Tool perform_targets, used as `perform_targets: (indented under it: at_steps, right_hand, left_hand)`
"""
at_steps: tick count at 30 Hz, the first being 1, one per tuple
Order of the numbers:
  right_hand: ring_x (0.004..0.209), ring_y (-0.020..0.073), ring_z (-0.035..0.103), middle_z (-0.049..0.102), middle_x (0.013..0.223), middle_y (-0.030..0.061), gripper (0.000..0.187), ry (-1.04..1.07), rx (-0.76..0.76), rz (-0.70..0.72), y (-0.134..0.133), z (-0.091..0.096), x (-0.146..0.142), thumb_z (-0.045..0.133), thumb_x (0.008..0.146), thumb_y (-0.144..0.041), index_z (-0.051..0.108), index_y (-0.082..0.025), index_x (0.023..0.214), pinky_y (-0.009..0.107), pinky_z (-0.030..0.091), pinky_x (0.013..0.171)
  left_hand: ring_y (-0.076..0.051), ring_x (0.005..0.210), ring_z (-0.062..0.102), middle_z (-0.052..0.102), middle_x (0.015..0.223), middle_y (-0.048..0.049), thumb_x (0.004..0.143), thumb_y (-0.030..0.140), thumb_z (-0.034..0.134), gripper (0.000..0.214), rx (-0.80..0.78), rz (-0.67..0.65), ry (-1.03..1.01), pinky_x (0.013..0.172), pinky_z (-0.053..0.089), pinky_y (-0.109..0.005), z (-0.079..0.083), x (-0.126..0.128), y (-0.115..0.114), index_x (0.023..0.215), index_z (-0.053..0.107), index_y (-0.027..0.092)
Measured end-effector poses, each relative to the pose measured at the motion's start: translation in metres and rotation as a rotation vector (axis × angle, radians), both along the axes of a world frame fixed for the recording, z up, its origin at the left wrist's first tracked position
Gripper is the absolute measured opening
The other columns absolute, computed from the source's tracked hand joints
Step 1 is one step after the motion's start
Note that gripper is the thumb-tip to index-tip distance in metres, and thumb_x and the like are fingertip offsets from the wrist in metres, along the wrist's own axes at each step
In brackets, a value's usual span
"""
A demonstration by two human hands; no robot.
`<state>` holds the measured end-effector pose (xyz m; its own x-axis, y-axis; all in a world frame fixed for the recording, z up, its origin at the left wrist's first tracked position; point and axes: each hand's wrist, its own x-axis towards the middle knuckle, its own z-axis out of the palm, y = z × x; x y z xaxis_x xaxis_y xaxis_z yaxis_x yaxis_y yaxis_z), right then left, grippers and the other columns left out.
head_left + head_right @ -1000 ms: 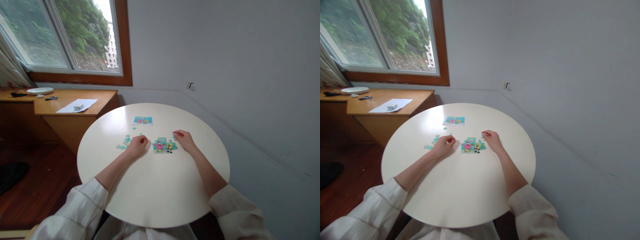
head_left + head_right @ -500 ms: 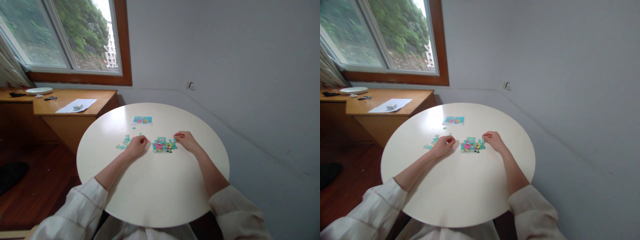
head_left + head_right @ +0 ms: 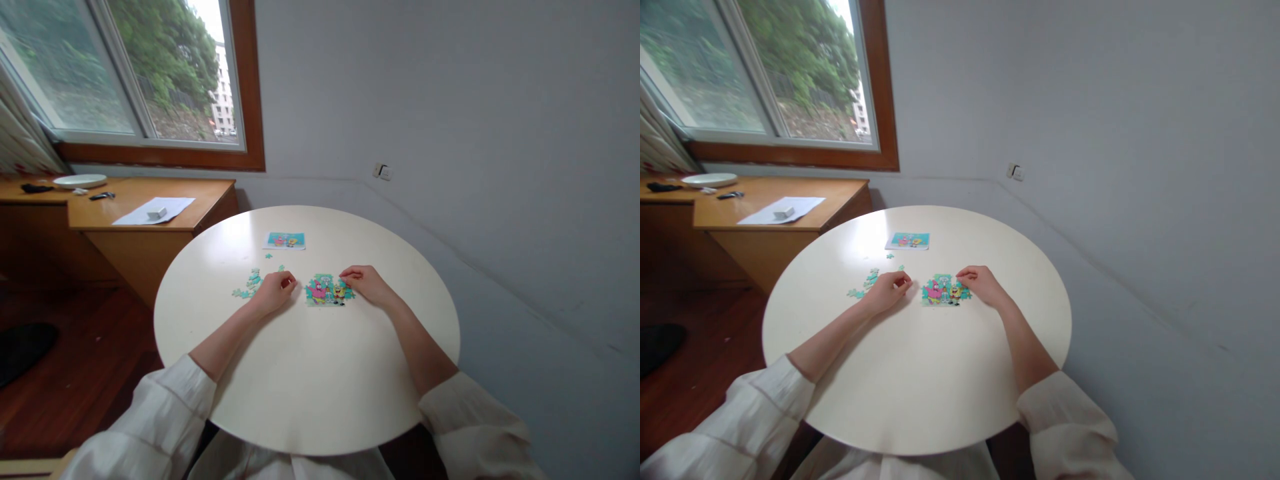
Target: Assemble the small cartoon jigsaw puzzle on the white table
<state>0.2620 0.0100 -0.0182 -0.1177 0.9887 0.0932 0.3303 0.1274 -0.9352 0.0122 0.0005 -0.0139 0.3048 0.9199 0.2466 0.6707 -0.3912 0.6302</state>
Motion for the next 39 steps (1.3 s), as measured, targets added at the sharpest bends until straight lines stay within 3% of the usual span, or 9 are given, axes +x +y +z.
perform_targets:
  at_steps: [16,26,33,39]
  right_hand:
    - [0.052,0.0096,0.052,0.059,0.056,-0.0005,0.023,0.089,-0.026,0.018,-0.005,0.003,-0.015,0.068,0.054,-0.03,0.06,-0.013,0.066,0.023,0.039,0.052]
    - [0.048,0.0105,0.054,0.061,0.053,0.0001,0.027,0.297,-0.057,-0.005,-0.018,0.007,-0.053,0.073,0.05,-0.034,0.058,-0.014,0.061,0.023,0.041,0.049]
    - [0.045,0.0088,0.053,0.06,0.048,-0.001,0.032,0.411,-0.088,0.041,-0.022,0.006,-0.07,0.077,0.043,-0.034,0.053,-0.014,0.053,0.023,0.042,0.05]
    - [0.047,0.0089,0.055,0.062,0.051,0.0007,0.032,0.385,-0.126,0.061,-0.023,0.005,-0.07,0.077,0.044,-0.035,0.056,-0.013,0.056,0.023,0.043,0.051]
  left_hand:
    - [-0.013,0.056,0.052,0.06,0.059,-0.0018,0.075,0.029,0.044,0.021,-0.007,-0.013,-0.01,0.057,0.037,-0.025,-0.003,0.0,0.002,0.071,0.059,0.015]
    - [-0.013,0.062,0.055,0.065,0.07,-0.0047,0.07,0.03,0.054,0.021,-0.135,-0.185,-0.251,0.06,0.04,-0.025,0.004,0.011,-0.004,0.077,0.063,0.013]
    - [-0.012,0.058,0.054,0.064,0.066,-0.0041,0.068,0.026,0.056,0.017,-0.201,-0.205,-0.383,0.056,0.04,-0.023,-0.001,0.015,-0.003,0.072,0.062,0.011]
    - [-0.01,0.055,0.052,0.061,0.06,-0.0016,0.066,0.022,0.055,0.011,-0.269,-0.182,-0.527,0.054,0.039,-0.021,-0.005,0.017,0.0,0.068,0.058,0.012]
